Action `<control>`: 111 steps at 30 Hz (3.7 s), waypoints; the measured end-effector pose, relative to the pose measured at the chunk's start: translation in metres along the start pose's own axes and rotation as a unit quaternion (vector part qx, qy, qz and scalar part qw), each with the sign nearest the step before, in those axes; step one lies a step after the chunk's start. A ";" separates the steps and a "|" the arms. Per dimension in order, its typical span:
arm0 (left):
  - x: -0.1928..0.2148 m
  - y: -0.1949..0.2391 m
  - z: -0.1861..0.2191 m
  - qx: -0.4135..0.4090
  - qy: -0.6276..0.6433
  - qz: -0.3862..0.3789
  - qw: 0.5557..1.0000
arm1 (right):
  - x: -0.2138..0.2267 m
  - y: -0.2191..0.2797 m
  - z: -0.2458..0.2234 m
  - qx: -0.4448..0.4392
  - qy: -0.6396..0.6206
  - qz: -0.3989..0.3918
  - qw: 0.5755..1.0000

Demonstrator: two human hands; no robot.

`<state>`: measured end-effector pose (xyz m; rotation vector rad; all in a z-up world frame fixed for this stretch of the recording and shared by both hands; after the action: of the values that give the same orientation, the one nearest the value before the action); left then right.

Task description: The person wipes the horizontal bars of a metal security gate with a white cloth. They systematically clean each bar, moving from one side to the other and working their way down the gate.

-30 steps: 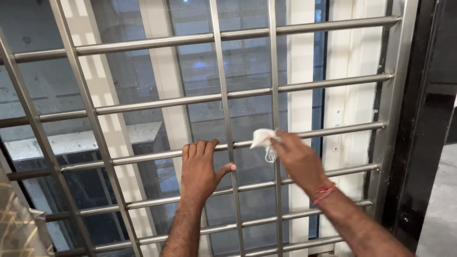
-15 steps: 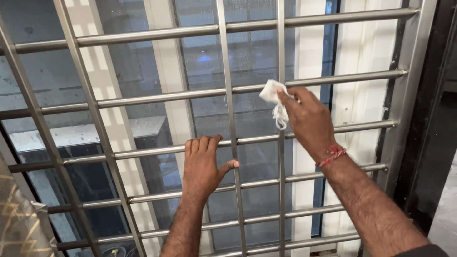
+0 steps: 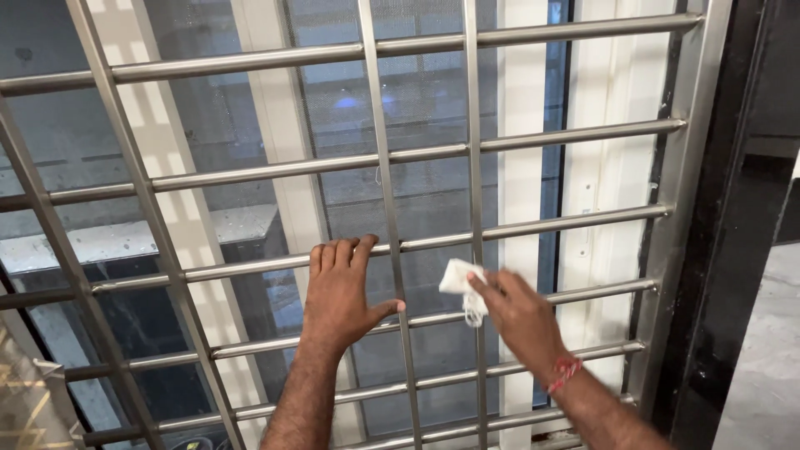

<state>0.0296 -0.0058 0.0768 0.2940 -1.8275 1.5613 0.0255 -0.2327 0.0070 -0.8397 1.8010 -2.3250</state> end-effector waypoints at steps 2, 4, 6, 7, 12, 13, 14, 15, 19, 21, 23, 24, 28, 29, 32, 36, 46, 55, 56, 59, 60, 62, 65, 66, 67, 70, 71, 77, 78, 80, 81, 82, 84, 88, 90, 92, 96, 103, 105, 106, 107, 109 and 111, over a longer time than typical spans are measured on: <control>0.001 0.001 0.000 0.001 -0.003 -0.011 1.000 | -0.013 0.024 0.003 -0.014 -0.009 -0.014 1.000; 0.001 0.002 0.001 -0.008 -0.012 -0.026 1.000 | -0.023 0.044 -0.001 -0.007 -0.005 -0.044 0.999; 0.001 0.003 0.004 -0.014 -0.035 -0.045 0.998 | -0.013 0.046 -0.009 0.014 0.001 -0.043 0.999; 0.000 0.003 0.005 -0.021 -0.060 -0.063 0.996 | -0.009 0.047 -0.016 0.036 0.006 -0.042 0.998; -0.006 0.008 0.002 -0.037 -0.139 -0.087 0.986 | 0.044 -0.036 -0.039 0.059 -0.021 0.030 0.998; -0.007 0.009 0.002 -0.043 -0.154 -0.085 0.984 | 0.074 -0.057 -0.051 0.067 -0.041 0.106 0.991; -0.007 0.008 0.003 -0.043 -0.156 -0.084 0.983 | 0.079 -0.078 -0.059 0.067 -0.042 0.108 0.991; -0.007 0.008 0.004 -0.045 -0.164 -0.078 0.982 | 0.086 -0.097 -0.068 0.078 -0.041 0.121 0.989; -0.005 0.010 0.003 -0.042 -0.180 -0.070 0.980 | 0.077 -0.162 -0.084 0.095 -0.055 0.132 0.985; -0.008 0.012 0.001 -0.039 -0.181 -0.070 0.980 | 0.067 -0.177 -0.090 0.087 -0.048 0.114 0.988; -0.009 0.009 -0.003 -0.038 -0.182 -0.065 0.980 | 0.058 -0.186 -0.093 0.082 -0.038 0.100 0.991; -0.012 0.009 -0.005 -0.037 -0.178 -0.068 0.981 | 0.057 -0.183 -0.094 0.088 -0.025 0.113 0.989; -0.019 0.010 -0.008 -0.037 -0.169 -0.078 0.982 | 0.029 -0.162 -0.090 0.106 -0.002 0.098 0.989; -0.021 0.009 -0.008 -0.039 -0.168 -0.078 0.982 | 0.025 -0.153 -0.089 0.104 0.000 0.098 0.990; -0.026 0.010 -0.009 -0.037 -0.170 -0.081 0.981 | 0.011 -0.123 -0.092 0.104 -0.014 0.065 0.992; -0.017 0.011 -0.003 -0.029 -0.167 -0.076 0.983 | -0.002 -0.087 -0.101 0.109 -0.020 0.023 0.994; 0.007 0.013 0.018 -0.021 -0.161 -0.032 0.986 | -0.037 -0.001 -0.117 0.128 -0.055 -0.107 0.985; 0.014 0.011 0.042 0.020 0.000 0.044 0.999 | 0.050 -0.024 -0.029 0.092 -0.047 0.017 0.995; 0.010 0.007 0.053 0.019 0.002 0.044 0.999 | 0.062 -0.039 -0.023 0.092 -0.045 0.016 0.995; 0.008 -0.008 0.093 -0.043 -0.008 0.117 0.992 | 0.101 -0.085 0.011 0.001 -0.063 0.056 0.996; 0.000 -0.014 0.105 -0.074 -0.030 0.117 0.990 | 0.112 -0.097 0.014 0.000 -0.065 0.082 0.995; -0.012 -0.023 0.118 -0.105 -0.052 0.120 0.986 | 0.123 -0.119 0.019 0.000 -0.066 0.110 0.992; -0.031 -0.032 0.123 -0.108 -0.036 0.071 0.991 | 0.117 -0.144 0.025 -0.002 -0.062 0.114 0.992; -0.034 -0.032 0.122 -0.102 -0.029 0.064 0.992 | 0.109 -0.147 0.026 -0.003 -0.063 0.107 0.992; -0.036 -0.032 0.121 -0.095 -0.022 0.057 0.994 | 0.101 -0.151 0.026 -0.005 -0.064 0.099 0.993; -0.035 -0.029 0.120 -0.106 -0.020 0.080 0.991 | 0.084 -0.138 0.027 0.002 -0.055 0.108 0.993; -0.034 -0.030 0.118 -0.104 -0.021 0.081 0.991 | 0.079 -0.133 0.026 0.003 -0.056 0.108 0.993; -0.039 -0.030 0.119 -0.110 0.016 0.107 0.988 | 0.053 -0.073 0.020 0.031 -0.015 0.100 0.994; -0.036 -0.029 0.120 -0.106 0.026 0.116 0.987 | 0.045 -0.063 0.021 0.033 -0.025 0.091 0.995; -0.032 -0.028 0.122 -0.102 0.036 0.124 0.986 | 0.037 -0.043 0.021 0.035 -0.034 0.081 0.996; -0.029 -0.027 0.123 -0.100 0.048 0.137 0.984 | 0.036 -0.034 0.020 0.041 -0.052 0.069 0.995; -0.027 -0.027 0.124 -0.099 0.060 0.150 0.982 | 0.034 -0.025 0.019 0.048 -0.069 0.058 0.995; -0.030 -0.027 0.126 -0.090 0.063 0.156 0.982 | 0.039 -0.013 0.023 0.059 -0.077 0.035 0.995; -0.026 -0.032 0.132 -0.055 0.051 0.168 0.983 | 0.056 -0.010 0.047 0.059 -0.096 0.030 0.993; -0.027 -0.041 0.137 -0.050 0.045 0.161 0.985 | 0.091 -0.033 0.066 0.014 -0.124 0.078 0.989; -0.032 -0.049 0.139 -0.045 0.039 0.153 0.986 | 0.108 -0.054 0.091 -0.033 -0.151 0.124 0.980; -0.044 -0.057 0.132 -0.044 0.046 0.133 0.989 | 0.107 -0.094 0.120 -0.066 -0.154 0.148 0.975; -0.041 -0.057 0.133 -0.070 0.038 0.181 0.980 | 0.037 -0.120 0.127 0.041 -0.055 -0.068 0.995; -0.047 -0.057 0.132 -0.070 0.034 0.179 0.981 | 0.026 -0.120 0.133 0.038 -0.037 -0.120 0.991; -0.049 -0.057 0.131 -0.070 0.028 0.180 0.981 | 0.016 -0.120 0.137 0.038 -0.020 -0.167 0.985; -0.051 -0.058 0.131 -0.071 0.028 0.178 0.981 | 0.011 -0.121 0.140 0.036 -0.021 -0.168 0.985; -0.054 -0.058 0.130 -0.071 0.017 0.182 0.981 | 0.018 -0.124 0.134 0.108 0.070 -0.053 0.990; -0.052 -0.059 0.127 -0.070 0.014 0.183 0.980 | 0.029 -0.129 0.133 0.065 0.046 -0.005 0.997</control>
<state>0.0562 -0.1529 0.0858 -0.1396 -2.0403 1.6533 0.0963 -0.3210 0.1567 -0.7362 1.6600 -2.4941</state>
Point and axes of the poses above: each hand's wrist, its own y-axis away from the middle knuckle, its own x-axis out of the back of the hand, z = x × y, the point moved 9 cm from there along -y, towards the middle knuckle, and after that the axes turned 1 degree about -x, right-handed, at the moved point
